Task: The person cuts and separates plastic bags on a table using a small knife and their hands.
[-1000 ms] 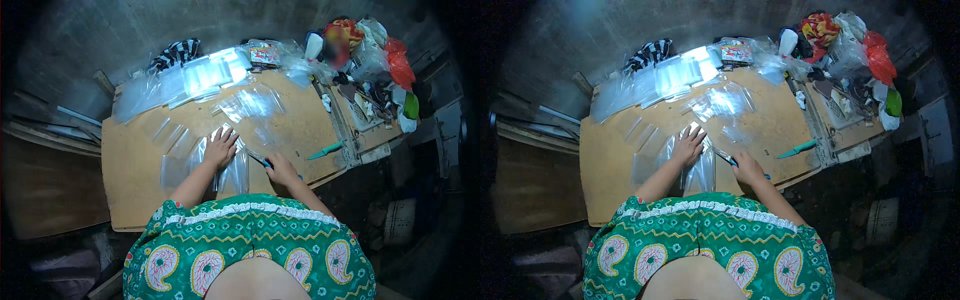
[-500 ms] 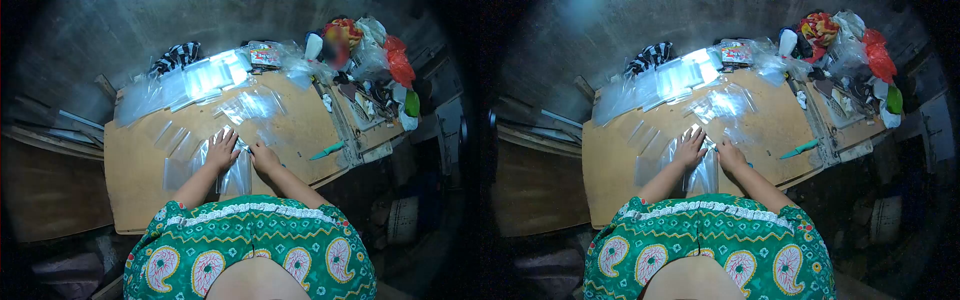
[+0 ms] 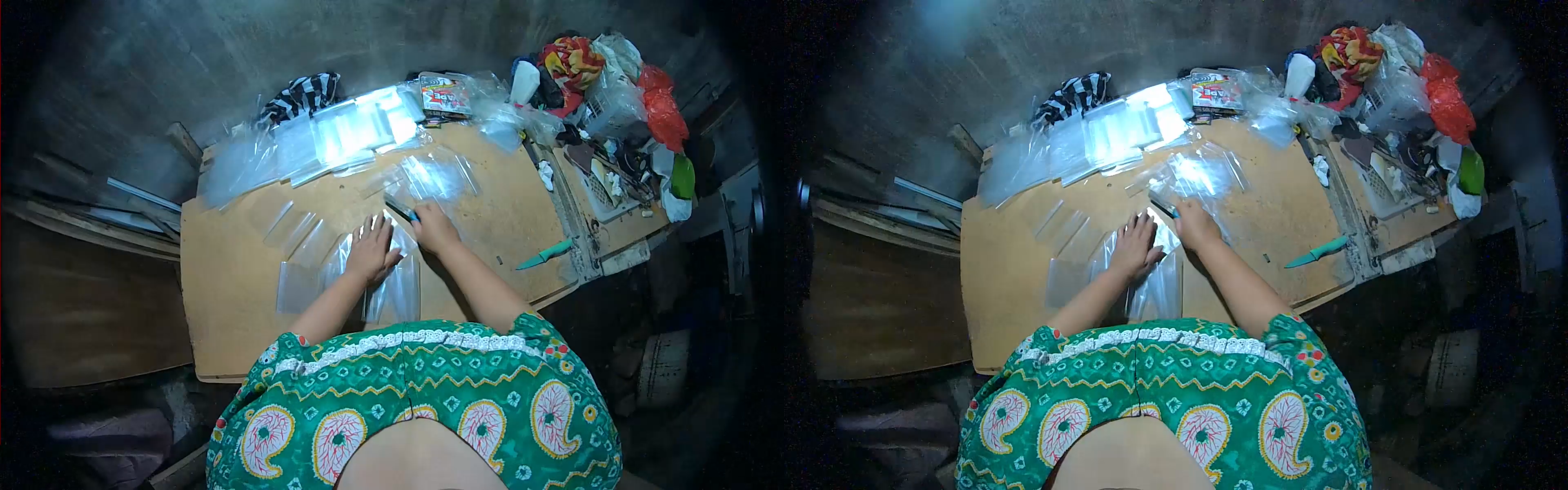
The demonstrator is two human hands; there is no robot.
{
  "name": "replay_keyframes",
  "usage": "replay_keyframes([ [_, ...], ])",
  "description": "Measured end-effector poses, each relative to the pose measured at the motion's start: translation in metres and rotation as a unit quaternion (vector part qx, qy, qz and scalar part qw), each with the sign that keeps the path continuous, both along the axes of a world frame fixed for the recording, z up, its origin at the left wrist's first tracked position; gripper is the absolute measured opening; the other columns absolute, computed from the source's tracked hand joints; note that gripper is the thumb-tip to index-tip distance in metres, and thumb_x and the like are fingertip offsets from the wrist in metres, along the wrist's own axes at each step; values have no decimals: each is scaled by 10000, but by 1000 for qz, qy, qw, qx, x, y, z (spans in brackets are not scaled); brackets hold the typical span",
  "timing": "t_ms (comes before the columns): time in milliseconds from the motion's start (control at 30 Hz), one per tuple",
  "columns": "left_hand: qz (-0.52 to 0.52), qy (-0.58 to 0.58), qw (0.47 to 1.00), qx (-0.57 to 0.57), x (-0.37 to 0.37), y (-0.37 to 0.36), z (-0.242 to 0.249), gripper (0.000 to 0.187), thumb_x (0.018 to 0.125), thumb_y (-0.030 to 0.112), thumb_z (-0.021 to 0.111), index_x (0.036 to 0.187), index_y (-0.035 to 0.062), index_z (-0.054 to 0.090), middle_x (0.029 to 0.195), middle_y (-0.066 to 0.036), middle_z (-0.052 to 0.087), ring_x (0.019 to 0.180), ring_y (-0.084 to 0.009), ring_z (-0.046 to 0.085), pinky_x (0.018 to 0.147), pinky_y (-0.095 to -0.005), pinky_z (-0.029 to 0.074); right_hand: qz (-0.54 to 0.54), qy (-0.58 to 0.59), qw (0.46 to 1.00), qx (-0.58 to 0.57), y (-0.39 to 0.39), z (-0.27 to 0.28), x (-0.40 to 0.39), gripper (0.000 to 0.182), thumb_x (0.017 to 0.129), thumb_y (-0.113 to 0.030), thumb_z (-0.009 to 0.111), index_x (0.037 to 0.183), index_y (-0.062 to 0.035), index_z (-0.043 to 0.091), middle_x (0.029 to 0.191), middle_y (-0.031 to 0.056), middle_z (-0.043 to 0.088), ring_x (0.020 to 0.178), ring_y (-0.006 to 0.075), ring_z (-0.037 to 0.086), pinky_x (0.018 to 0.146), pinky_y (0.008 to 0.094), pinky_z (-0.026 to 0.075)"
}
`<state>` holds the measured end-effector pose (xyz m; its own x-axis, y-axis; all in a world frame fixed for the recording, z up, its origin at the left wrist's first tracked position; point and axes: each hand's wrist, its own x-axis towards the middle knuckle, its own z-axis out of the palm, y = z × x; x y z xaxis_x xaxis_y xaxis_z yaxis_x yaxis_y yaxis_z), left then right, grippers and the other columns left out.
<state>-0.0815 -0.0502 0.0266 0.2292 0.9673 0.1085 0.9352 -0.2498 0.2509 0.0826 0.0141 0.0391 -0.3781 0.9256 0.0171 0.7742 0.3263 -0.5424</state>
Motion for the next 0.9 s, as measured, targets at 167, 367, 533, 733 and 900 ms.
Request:
replay_keyframes([
  [167, 164, -59, 985, -12, -16, -3, 12, 558, 657, 280, 638, 1095, 27, 403, 1181, -158, 362, 1073, -308, 350, 893, -433, 272, -84, -40, 994, -51, -44, 18, 39, 354, 695, -212, 591, 981, -38, 473, 984, 170, 462, 888, 346, 487, 748, 401, 413],
  [367, 265, -9, 954, -138, -25, -10, 38, 547, 601, 364, 683, 976, 24, 478, 1030, -183, 479, 895, -297, 495, 714, -370, 433, -79, 54, 994, 42, -12, -18, 15, 352, 650, -205, 637, 923, -27, 503, 911, 160, 509, 838, 317, 501, 730, 369, 416],
  [533, 160, -145, 962, -168, -43, -12, 23, 340, 638, 352, 658, 743, 40, 571, 748, -144, 585, 693, -274, 566, 608, -356, 439, 36, 109, 993, 2, -25, 3, -45, 483, 573, -294, 702, 929, -32, 507, 861, 156, 558, 797, 294, 542, 700, 354, 427],
  [733, 92, -305, 943, -99, -68, -22, 32, 161, 697, 186, 624, 741, 36, 586, 699, -128, 590, 636, -212, 572, 575, -300, 434, 37, 174, 980, -83, -26, 9, -55, 413, 576, -168, 700, 936, -48, 537, 704, 86, 564, 624, 177, 540, 588, 283, 435],
  [900, 143, -335, 931, -4, -93, -29, 78, 144, 730, 157, 592, 776, 20, 598, 700, -85, 603, 598, -141, 559, 539, -266, 439, -116, 239, 964, 28, 5, 4, -54, 412, 599, -145, 649, 982, -63, 522, 728, 118, 569, 659, 233, 553, 607, 326, 438],
])
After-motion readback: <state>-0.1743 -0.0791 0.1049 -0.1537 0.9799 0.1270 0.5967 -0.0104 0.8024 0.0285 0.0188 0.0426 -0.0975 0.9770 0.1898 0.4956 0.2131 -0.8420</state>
